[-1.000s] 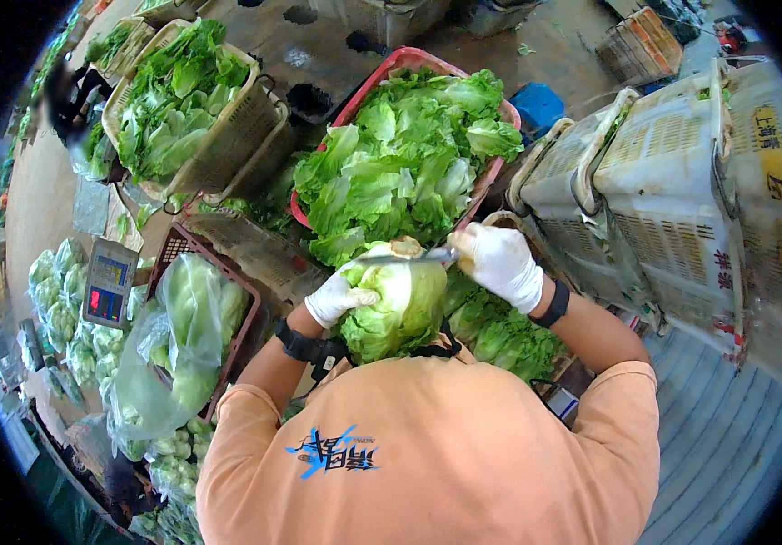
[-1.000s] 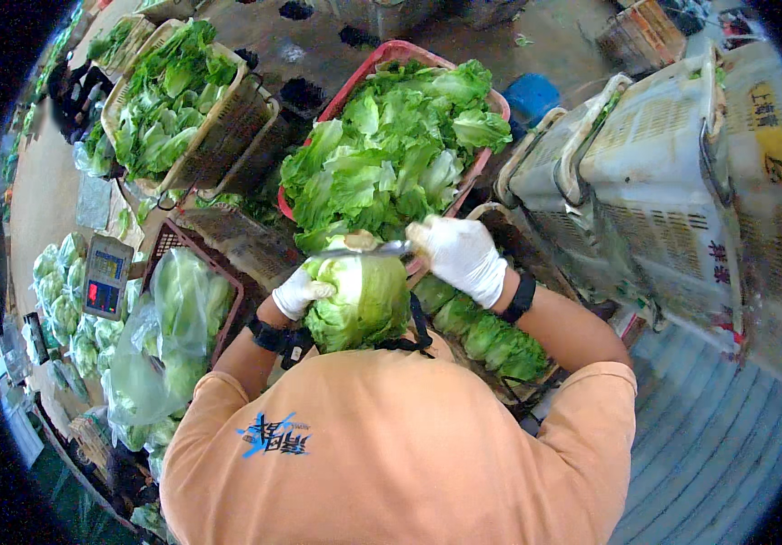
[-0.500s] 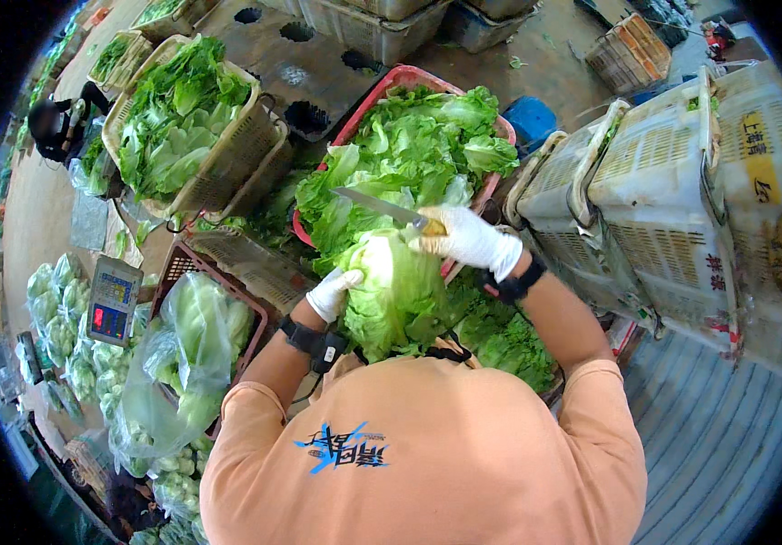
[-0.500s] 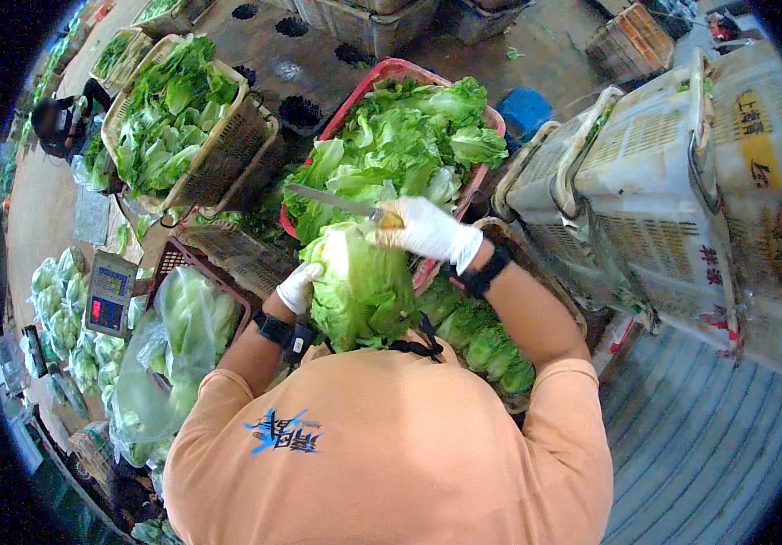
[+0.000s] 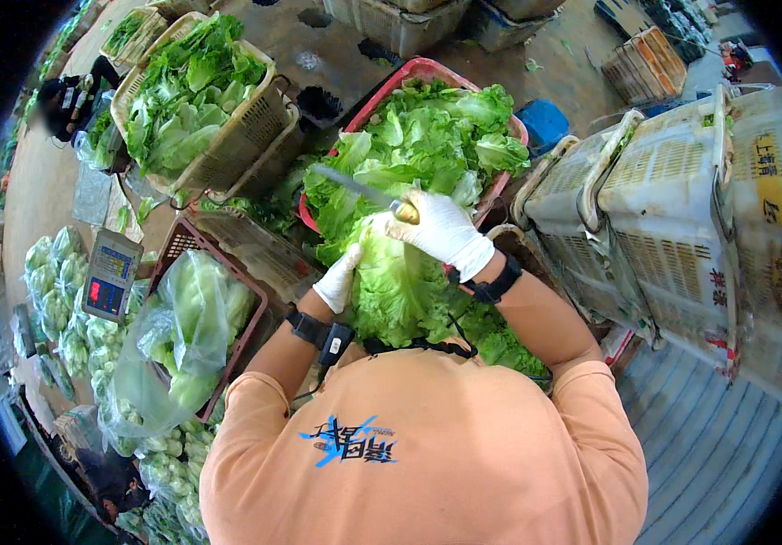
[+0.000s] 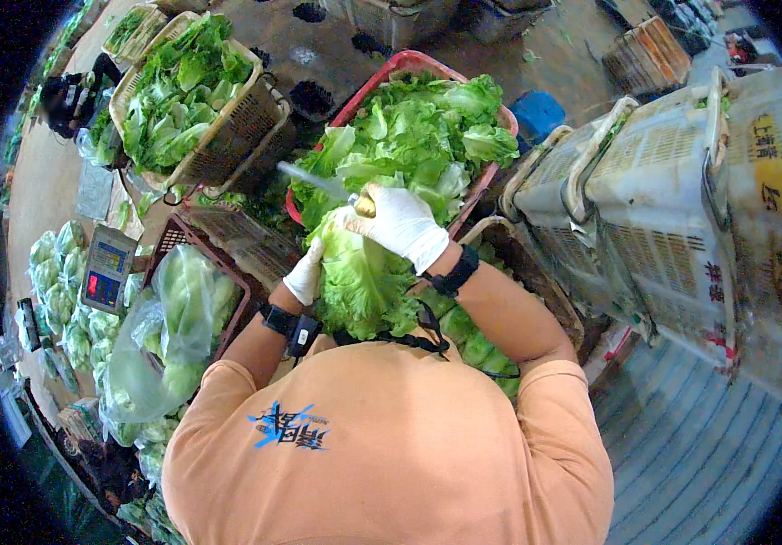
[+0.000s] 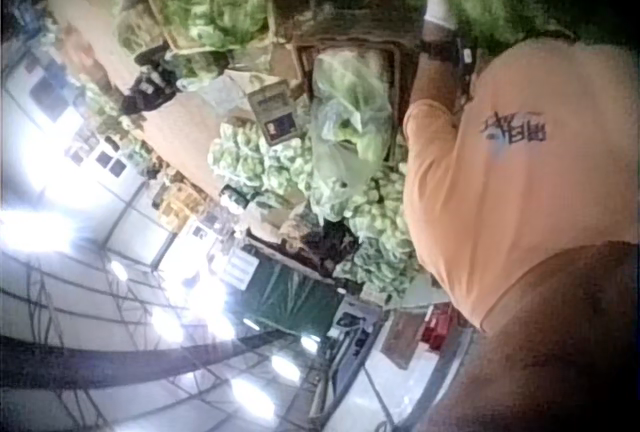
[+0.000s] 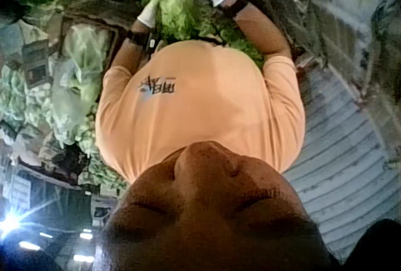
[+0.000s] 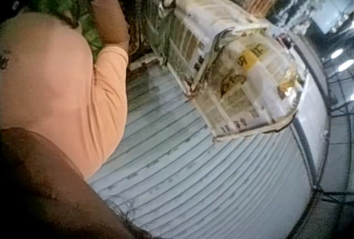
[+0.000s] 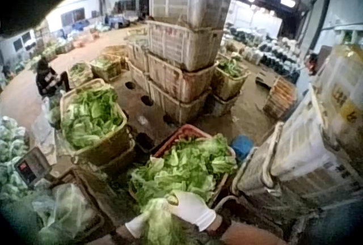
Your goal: The person trims the stalks of green leafy vegetables using a knife, places them into a plastic bag on a digital scale to reach a target weight, and then ties the bag closed.
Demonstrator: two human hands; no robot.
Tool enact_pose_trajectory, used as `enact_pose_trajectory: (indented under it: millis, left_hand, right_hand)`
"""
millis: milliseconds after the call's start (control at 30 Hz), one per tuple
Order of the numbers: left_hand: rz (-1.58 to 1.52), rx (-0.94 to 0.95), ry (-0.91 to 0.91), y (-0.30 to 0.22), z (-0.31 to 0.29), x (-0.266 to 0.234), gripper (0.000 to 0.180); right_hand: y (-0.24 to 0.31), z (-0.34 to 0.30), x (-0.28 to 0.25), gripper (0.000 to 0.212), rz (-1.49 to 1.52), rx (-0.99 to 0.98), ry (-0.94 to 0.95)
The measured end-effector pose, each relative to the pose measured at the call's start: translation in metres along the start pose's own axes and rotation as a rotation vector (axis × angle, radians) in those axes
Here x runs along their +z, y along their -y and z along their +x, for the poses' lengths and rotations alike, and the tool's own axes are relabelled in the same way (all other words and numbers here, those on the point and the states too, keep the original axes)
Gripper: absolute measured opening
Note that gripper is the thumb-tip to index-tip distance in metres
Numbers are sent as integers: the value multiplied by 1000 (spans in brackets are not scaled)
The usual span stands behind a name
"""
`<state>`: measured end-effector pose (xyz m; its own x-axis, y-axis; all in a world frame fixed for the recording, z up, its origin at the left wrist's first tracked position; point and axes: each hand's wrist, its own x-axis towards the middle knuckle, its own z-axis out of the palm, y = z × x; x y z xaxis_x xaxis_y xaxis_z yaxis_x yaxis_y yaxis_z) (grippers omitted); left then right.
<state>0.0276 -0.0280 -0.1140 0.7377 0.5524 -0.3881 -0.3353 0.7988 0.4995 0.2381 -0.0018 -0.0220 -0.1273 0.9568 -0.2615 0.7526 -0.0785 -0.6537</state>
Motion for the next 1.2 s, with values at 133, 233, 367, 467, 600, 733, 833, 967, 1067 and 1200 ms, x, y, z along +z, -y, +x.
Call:
enact_pose_trajectory:
  millis: [133,233,367,467,600,733,833,967,1067,1200]
  left_hand:
    - [16,-34,22,-7,4,15,82]
    - [20,-65,63,-13,7,17,77]
    - [-39,-140,85,-14,10,11,73]
    - [-66,-161,39,-6,13,6,72]
    - [-251,-83,189,8,17,-1,65]
    - [-285,-111,25,11,14,-9,67]
    - [-466,-105,-3,6,9,-10,64]
    - [-330,26,-216,-7,10,3,56]
    - [-199,75,-248,-16,19,24,53]
    - [323,159,-310,-33,31,51,54]
  right_hand:
    - [-9,5,-14,46,-22,7,189]
    - [-9,17,-30,42,-85,-34,355]
    - [1,32,-50,39,-117,-49,541]
    - [0,45,-56,33,-42,-1,730]
    - [-22,65,-65,31,140,-74,856]
    - [-45,84,-94,36,157,-169,514]
    - [-50,79,-102,37,-65,-73,-278]
    - [-43,16,-34,36,422,39,-66]
    - [-41,-22,35,71,676,143,115]
    - [-71,-48,42,89,1151,141,-36]
